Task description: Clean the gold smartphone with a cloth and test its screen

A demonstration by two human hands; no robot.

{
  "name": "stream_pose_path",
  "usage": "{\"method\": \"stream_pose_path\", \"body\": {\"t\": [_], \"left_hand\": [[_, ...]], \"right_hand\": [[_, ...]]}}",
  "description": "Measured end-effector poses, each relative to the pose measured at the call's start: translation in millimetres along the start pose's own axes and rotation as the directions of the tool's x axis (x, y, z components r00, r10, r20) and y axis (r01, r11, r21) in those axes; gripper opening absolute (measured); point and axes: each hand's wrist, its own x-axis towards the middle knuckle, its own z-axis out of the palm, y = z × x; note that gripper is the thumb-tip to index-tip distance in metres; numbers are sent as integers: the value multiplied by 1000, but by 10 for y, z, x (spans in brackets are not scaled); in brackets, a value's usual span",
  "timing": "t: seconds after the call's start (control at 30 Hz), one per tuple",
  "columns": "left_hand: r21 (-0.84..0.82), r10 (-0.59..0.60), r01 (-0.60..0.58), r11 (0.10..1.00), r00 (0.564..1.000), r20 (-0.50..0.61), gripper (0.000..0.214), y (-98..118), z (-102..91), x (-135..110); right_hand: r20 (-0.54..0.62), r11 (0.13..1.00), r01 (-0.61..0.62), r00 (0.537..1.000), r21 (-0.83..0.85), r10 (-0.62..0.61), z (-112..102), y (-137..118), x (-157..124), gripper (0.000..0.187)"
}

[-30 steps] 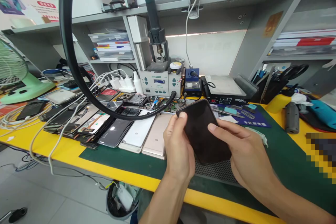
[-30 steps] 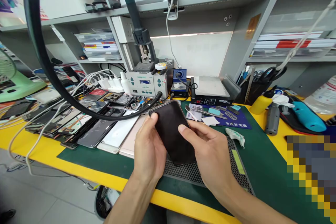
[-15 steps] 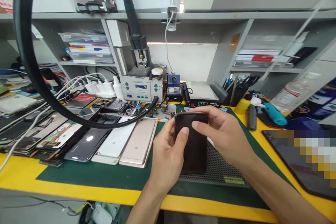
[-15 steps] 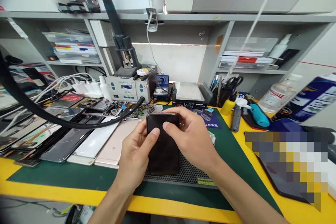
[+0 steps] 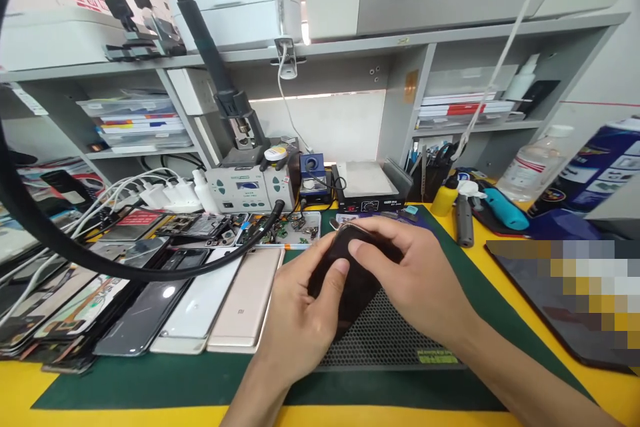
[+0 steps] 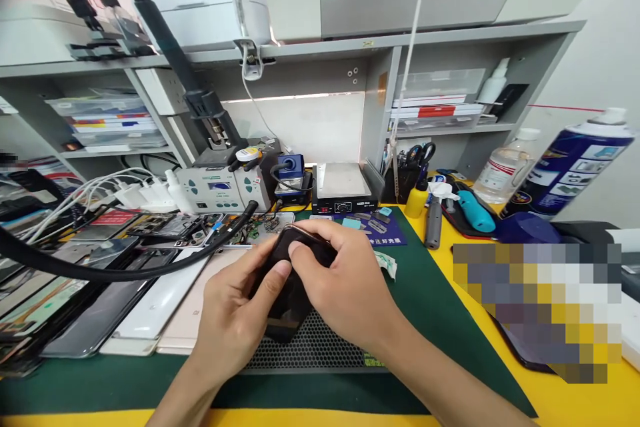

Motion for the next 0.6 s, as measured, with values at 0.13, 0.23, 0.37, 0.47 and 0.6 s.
{"method": "stream_pose_path", "body": {"t": [0.13, 0.23, 0.37, 0.47, 0.6], "left_hand": [[105, 84, -85, 991, 996, 14, 35, -27, 18, -18], [138, 108, -112, 984, 993, 39, 40, -43, 3, -21], [155, 131, -136, 979, 990, 44, 42, -53, -7, -21], [171, 145, -152, 973, 988, 50, 42, -47, -3, -28], [203, 168, -173, 964, 985, 44, 41, -28, 6, -29]], "right_hand": [[-63, 1000, 17, 998, 18, -16, 28, 2, -19, 22], [-81, 999, 34, 996, 34, -31, 39, 7, -26, 20], [-114, 999, 51, 992, 15, -49, 50, 10, -38, 15], [-128, 998, 57, 990, 20, -54, 64, 9, -44, 14], [-140, 998, 55, 989, 34, -50, 79, 4, -34, 16]]}}
